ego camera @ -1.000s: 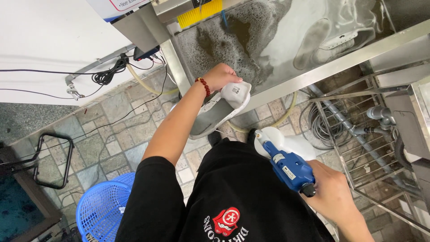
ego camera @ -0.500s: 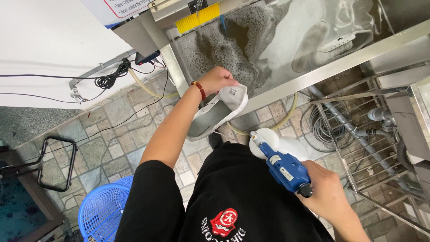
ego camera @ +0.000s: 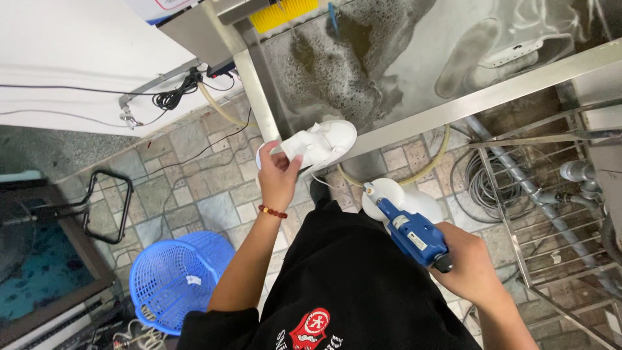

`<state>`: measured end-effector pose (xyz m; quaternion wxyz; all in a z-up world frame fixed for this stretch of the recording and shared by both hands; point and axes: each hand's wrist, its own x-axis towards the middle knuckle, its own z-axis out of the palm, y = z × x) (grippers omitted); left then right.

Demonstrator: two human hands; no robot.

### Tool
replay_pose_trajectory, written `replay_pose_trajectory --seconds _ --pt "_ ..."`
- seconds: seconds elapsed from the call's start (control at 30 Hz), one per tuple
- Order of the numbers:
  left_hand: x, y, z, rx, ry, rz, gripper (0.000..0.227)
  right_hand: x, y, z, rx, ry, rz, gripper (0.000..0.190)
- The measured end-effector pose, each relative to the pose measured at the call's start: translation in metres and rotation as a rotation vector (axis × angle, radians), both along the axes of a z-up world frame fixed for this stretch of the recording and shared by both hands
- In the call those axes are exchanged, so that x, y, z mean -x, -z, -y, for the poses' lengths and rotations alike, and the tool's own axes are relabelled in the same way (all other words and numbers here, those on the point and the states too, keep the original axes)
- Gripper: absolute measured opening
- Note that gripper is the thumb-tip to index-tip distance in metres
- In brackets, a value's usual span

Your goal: Clean a white sneaker using a shoe washing machine and manual wiping.

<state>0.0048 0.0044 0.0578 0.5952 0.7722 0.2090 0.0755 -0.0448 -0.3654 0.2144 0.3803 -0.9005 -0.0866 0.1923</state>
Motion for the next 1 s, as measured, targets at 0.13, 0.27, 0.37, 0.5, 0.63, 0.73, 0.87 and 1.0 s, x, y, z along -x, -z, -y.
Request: replay_pose_trajectory --seconds 0.13,0.27,0.37,0.5,0.63,0.73,0.87,1.0 --pt "-0.014 0.001 0.021 0.206 -0.145 -0.091 0.055 -0.009 0.004 -0.005 -0.014 -0.101 0.043 0.047" --pt "-0.017 0.022 0.019 0.463 -0.261 -0.067 0.055 -0.012 0.003 -0.004 -0.013 -0.134 0.023 0.043" --pt "-0.016 0.029 0.019 0.685 -0.337 -0.039 0.056 -0.015 -0.002 -0.001 -0.072 -0.179 0.101 0.043" --pt "-0.016 0.024 0.02 0.732 -0.356 -0.047 0.057 -0.017 -0.001 0.003 -0.075 -0.19 0.104 0.045" --pt "-0.019 0.009 0.023 0.728 -0.35 -0.069 0.056 -0.019 -0.004 0.003 -0.064 -0.191 0.078 0.043" --pt "-0.016 0.007 0.023 0.713 -0.329 -0.091 0.057 -0.02 -0.004 0.005 -0.072 -0.207 0.078 0.041" --pt "-0.015 0.006 0.024 0.729 -0.311 -0.08 0.057 -0.022 -0.007 0.003 -0.074 -0.213 0.083 0.043" --pt "-0.014 0.007 0.024 0.746 -0.297 -0.069 0.057 -0.021 -0.004 0.002 -0.021 -0.203 0.095 0.042"
